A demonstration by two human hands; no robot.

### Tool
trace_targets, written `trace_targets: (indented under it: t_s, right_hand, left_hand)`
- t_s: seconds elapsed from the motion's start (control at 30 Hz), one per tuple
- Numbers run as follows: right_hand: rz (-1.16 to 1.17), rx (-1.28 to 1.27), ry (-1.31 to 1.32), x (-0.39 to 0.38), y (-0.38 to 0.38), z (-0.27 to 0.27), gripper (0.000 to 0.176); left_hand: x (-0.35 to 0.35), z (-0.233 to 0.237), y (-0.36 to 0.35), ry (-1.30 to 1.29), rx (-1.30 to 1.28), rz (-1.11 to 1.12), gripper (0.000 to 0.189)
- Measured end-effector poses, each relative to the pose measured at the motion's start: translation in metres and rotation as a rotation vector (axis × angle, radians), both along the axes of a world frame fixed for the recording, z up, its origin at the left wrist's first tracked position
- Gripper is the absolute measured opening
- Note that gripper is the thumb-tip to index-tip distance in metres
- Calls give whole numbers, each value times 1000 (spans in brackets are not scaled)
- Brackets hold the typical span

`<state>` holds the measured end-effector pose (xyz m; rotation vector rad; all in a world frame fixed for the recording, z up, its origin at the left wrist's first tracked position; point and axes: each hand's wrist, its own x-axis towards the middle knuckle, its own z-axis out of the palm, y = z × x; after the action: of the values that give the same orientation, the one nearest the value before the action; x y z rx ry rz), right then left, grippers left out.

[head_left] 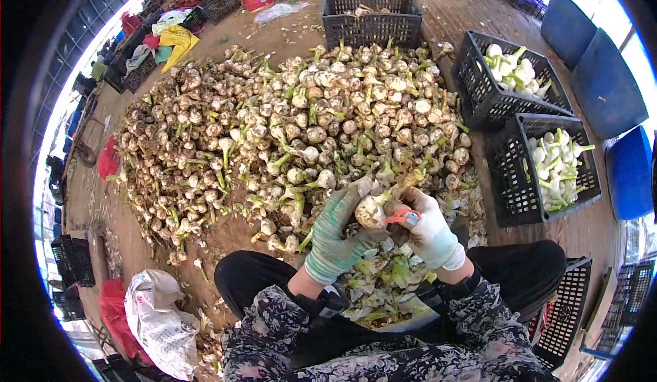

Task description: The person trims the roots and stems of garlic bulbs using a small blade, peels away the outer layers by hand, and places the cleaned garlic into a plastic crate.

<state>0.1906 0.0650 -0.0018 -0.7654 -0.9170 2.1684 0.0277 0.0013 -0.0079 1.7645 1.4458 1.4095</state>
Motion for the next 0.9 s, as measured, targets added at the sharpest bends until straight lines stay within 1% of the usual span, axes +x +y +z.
trace_targets:
  t_s: [0.07,0.1,0.17,0.2,0.23,0.27,0.3,0.33,0.37,0.4,0.43,0.47,0.5,0.53,0.57,0.63,0.67,0.73,0.77,0.8,0.87,0.9]
  right_hand:
    - [-26,112,40,2,1,-5,41]
    - [-27,106,39,1,2,-4,41]
    - [-38,482,-265,-2,1,0,39]
    - [-36,476,-268,-2,0,-3,39]
    - [-74,413,-263,-3,-1,-9,38]
    - [-112,354,-257,-3,-1,-16,36]
    - [-109,336,-316,0,0,-23,36]
    - [-107,336,-316,1,1,-31,36]
    - [-138,347,-322,3,2,-40,36]
    - [-167,357,-330,3,2,-39,37]
    - [-57,322,-402,6,6,-27,40]
    - [-55,321,-404,6,5,-29,40]
    - [-92,332,-331,4,3,-32,40]
    - [-128,342,-258,2,2,-33,41]
    - [-125,341,-259,3,1,-30,41]
    - [-30,341,-211,4,0,-18,39]
    - [-21,341,-210,2,-2,-19,39]
    - [-91,229,-62,-3,-9,-22,34]
    - [-125,173,12,-5,-10,-23,34]
    - [-119,174,13,-7,-8,-24,34]
    - [-134,323,-225,-8,-3,-24,34]
    - [-122,283,-325,-5,-3,-21,35]
  left_hand:
    - [8,-4,-1,-485,-125,-69,69]
    - [8,-6,-1,-486,-131,-68,69]
    - [6,-8,2,-930,-264,-177,63]
    - [6,-8,3,-1153,-329,-229,61]
    - [9,-8,6,-1085,-403,-111,61]
    - [12,-9,7,-1086,-403,-109,61]
    - [13,-11,9,-1033,-496,-29,59]
    - [13,-12,10,-978,-588,52,58]
    - [13,-10,10,-1040,-613,37,56]
    - [15,-16,8,-1045,-616,41,56]
    - [16,-26,8,-897,-515,57,55]
    - [17,-30,8,-746,-415,70,55]
    - [22,-18,7,-712,-383,98,53]
    - [21,-17,7,-713,-384,99,53]
    - [18,-16,7,-753,-394,80,51]
    - [9,-12,5,-825,-421,72,45]
    - [6,-17,4,-827,-419,80,45]
    - [0,-28,6,-998,-458,28,41]
    - [1,-31,5,-1003,-441,70,38]
    - [2,-26,6,-1003,-437,76,38]
    - [8,-15,10,-905,-569,117,35]
    - [13,-17,13,-795,-302,64,37]
